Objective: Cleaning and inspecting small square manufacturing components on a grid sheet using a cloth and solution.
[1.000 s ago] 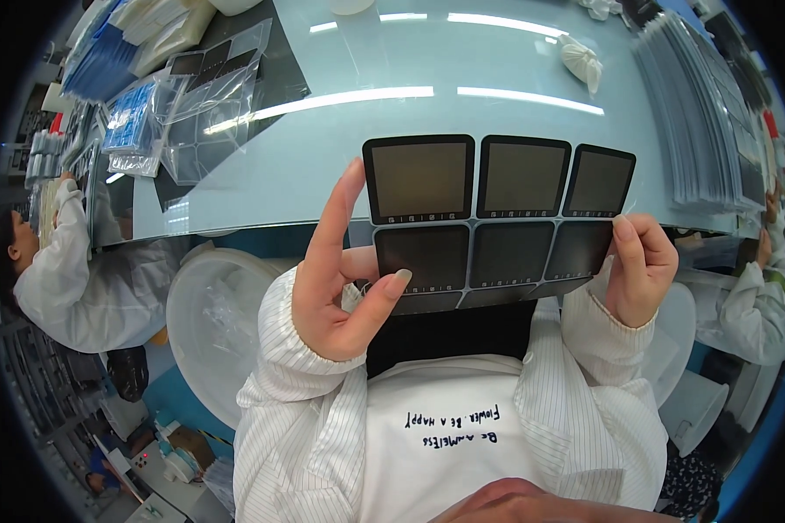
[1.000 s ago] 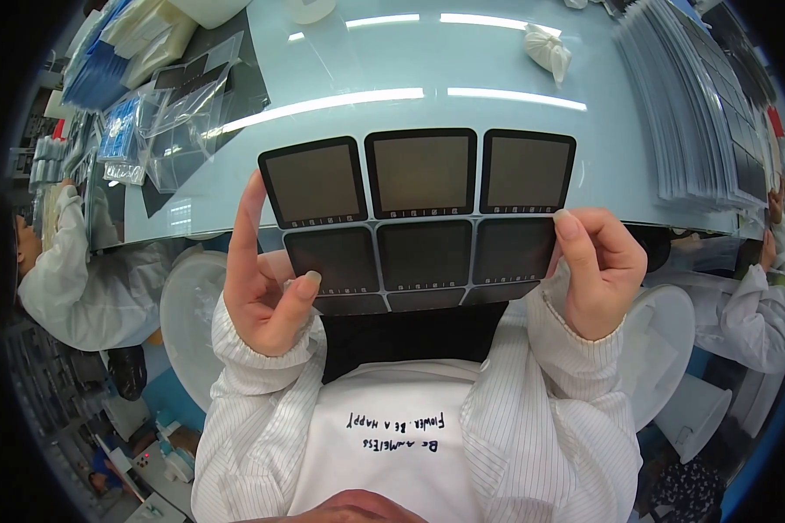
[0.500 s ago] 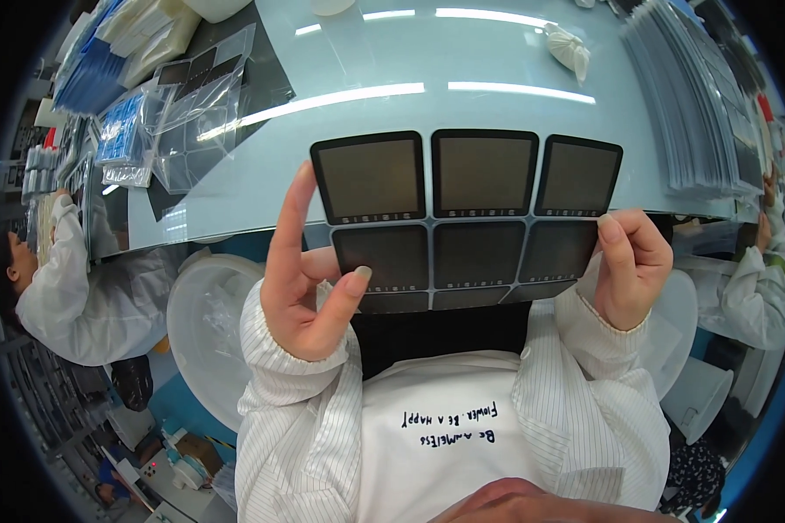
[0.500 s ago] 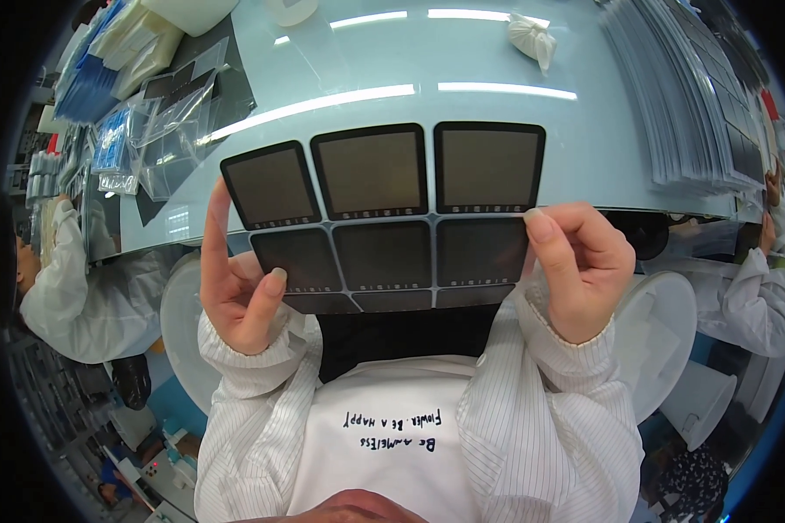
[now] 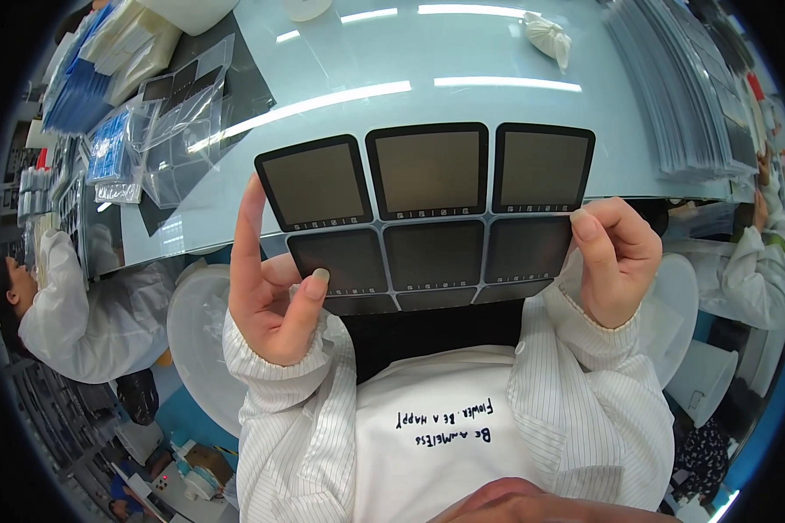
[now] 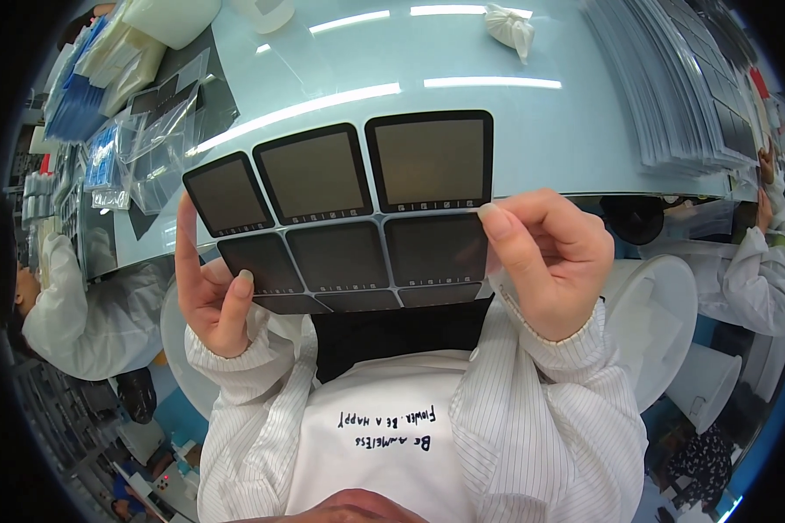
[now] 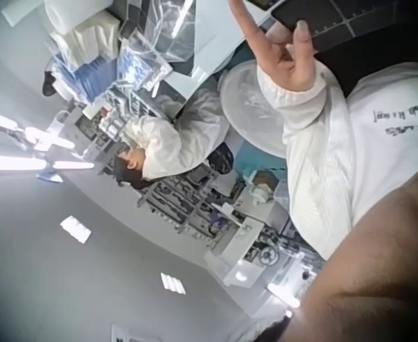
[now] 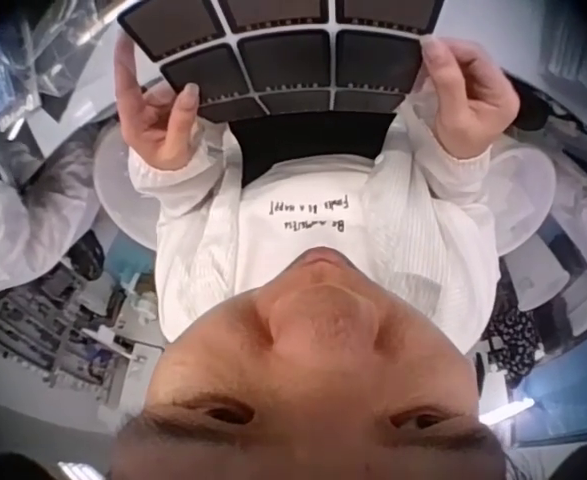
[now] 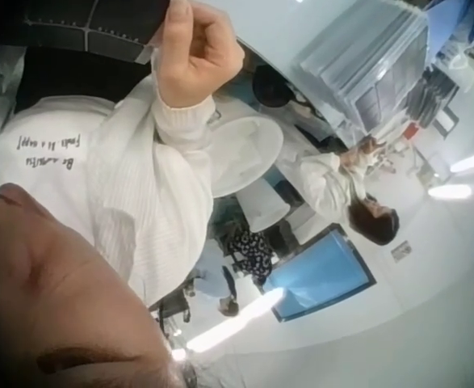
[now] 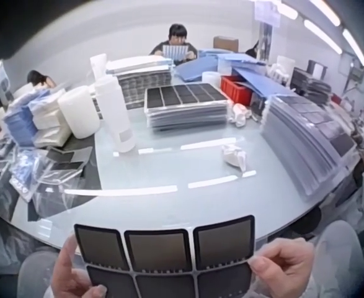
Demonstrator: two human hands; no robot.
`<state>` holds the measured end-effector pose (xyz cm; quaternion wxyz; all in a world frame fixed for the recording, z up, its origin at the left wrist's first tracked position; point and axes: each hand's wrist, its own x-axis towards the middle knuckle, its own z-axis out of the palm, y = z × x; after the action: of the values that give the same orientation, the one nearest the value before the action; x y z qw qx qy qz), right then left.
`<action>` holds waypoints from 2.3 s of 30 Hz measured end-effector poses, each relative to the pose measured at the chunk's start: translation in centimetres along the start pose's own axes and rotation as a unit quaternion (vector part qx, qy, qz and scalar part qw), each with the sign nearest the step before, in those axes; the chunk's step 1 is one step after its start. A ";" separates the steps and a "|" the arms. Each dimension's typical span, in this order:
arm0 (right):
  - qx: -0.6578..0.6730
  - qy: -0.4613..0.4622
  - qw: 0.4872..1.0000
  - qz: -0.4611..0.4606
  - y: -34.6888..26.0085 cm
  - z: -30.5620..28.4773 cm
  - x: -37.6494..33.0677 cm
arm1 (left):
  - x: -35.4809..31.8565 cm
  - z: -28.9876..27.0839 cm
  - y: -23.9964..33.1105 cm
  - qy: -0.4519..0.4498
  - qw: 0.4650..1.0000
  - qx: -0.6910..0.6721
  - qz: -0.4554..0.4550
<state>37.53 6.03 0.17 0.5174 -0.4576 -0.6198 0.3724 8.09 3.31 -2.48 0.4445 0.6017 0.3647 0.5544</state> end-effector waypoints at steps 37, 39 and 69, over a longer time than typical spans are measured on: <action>0.028 -0.127 0.992 0.002 -0.1 2.1 -0.9 | 4.6 2.4 2.5 -0.071 0.917 0.381 0.096; 0.024 -0.120 0.992 -0.004 0.0 2.3 -0.9 | 5.3 2.9 2.2 -0.064 0.914 0.377 0.137; 0.152 -0.005 0.987 0.056 1.0 1.7 -1.5 | 5.1 0.1 1.0 0.177 0.958 0.218 0.060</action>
<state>36.16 4.92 -1.56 0.5560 -0.4058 -0.5322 0.4929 8.77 7.70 0.15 0.1972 0.5971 0.5129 0.5845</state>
